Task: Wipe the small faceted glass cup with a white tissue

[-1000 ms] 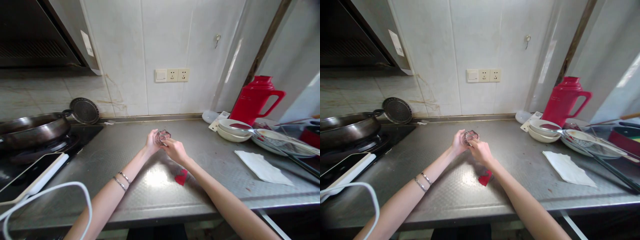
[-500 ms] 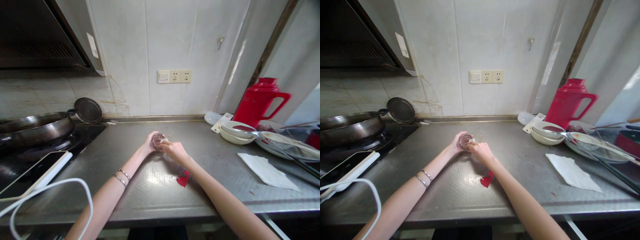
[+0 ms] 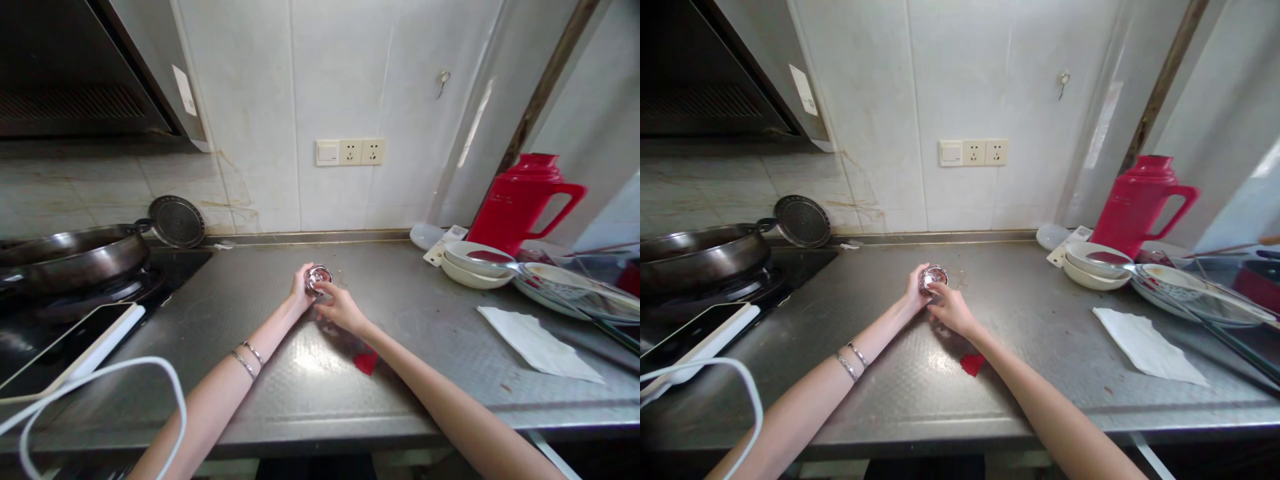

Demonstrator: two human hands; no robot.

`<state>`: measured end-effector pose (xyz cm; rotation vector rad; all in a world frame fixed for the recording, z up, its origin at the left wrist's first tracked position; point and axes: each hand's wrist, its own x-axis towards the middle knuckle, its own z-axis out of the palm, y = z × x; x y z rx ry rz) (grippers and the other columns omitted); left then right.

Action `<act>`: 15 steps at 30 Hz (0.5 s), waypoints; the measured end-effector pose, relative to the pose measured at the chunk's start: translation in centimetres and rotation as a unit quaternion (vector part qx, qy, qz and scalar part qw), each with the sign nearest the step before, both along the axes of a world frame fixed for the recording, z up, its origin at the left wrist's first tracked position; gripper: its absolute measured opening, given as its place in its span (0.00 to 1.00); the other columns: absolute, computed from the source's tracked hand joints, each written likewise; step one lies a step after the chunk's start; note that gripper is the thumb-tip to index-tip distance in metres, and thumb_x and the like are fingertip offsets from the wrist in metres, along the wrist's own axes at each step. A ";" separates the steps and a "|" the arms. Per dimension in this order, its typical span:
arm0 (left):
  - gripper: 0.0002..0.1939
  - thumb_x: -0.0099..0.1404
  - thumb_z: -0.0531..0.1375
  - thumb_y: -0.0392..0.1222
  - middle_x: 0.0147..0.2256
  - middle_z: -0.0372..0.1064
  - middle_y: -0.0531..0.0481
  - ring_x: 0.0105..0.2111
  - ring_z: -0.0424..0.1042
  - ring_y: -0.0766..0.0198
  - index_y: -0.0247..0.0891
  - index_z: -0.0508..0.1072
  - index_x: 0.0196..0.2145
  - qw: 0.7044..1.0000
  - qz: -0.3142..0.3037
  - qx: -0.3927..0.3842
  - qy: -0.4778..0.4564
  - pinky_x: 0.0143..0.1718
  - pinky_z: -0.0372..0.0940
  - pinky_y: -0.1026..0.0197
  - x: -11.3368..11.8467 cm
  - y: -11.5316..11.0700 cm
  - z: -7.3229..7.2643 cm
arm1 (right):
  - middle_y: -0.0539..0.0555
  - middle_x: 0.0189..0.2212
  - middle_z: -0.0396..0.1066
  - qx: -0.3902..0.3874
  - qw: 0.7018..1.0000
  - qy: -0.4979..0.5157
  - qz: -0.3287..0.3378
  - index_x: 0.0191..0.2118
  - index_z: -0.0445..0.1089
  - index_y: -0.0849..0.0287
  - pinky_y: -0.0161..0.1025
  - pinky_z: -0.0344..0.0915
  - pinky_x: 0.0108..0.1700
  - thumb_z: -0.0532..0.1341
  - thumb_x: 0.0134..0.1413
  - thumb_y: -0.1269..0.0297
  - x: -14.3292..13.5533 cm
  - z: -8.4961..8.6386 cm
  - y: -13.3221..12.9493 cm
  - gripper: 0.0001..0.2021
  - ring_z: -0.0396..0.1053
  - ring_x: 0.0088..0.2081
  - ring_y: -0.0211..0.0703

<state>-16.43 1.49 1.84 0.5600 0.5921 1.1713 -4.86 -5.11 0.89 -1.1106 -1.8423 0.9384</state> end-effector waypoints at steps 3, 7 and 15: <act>0.14 0.59 0.54 0.44 0.22 0.72 0.45 0.22 0.71 0.62 0.31 0.71 0.26 1.000 0.008 0.024 -0.007 0.25 0.64 0.63 0.1 -0.1 0.1 | 0.51 0.31 0.76 0.089 0.993 -0.074 -0.033 0.50 0.66 0.58 0.32 0.66 0.30 0.57 0.47 0.76 0.9 0.0 0.6 0.22 0.72 0.25 0.37; 0.15 0.60 0.53 0.44 0.25 0.74 0.43 0.25 0.73 0.60 0.31 0.73 0.26 0.999 -0.016 0.023 -0.018 0.27 0.66 0.61 0.3 -0.5 0.5 | 0.51 0.43 0.74 0.208 0.958 -0.189 -0.059 0.43 0.72 0.53 0.34 0.65 0.40 0.60 0.52 0.71 2.0 0.7 0.6 0.12 0.73 0.36 0.39; 0.15 0.60 0.54 0.45 0.28 0.75 0.42 0.29 0.75 0.56 0.31 0.74 0.27 0.999 -0.027 0.020 -0.021 0.31 0.67 0.58 0.3 -1.3 1.2 | 0.50 0.50 0.70 0.235 0.918 -0.307 -0.088 0.48 0.69 0.49 0.33 0.65 0.37 0.60 0.56 0.64 2.0 1.5 -0.1 0.14 0.73 0.39 0.41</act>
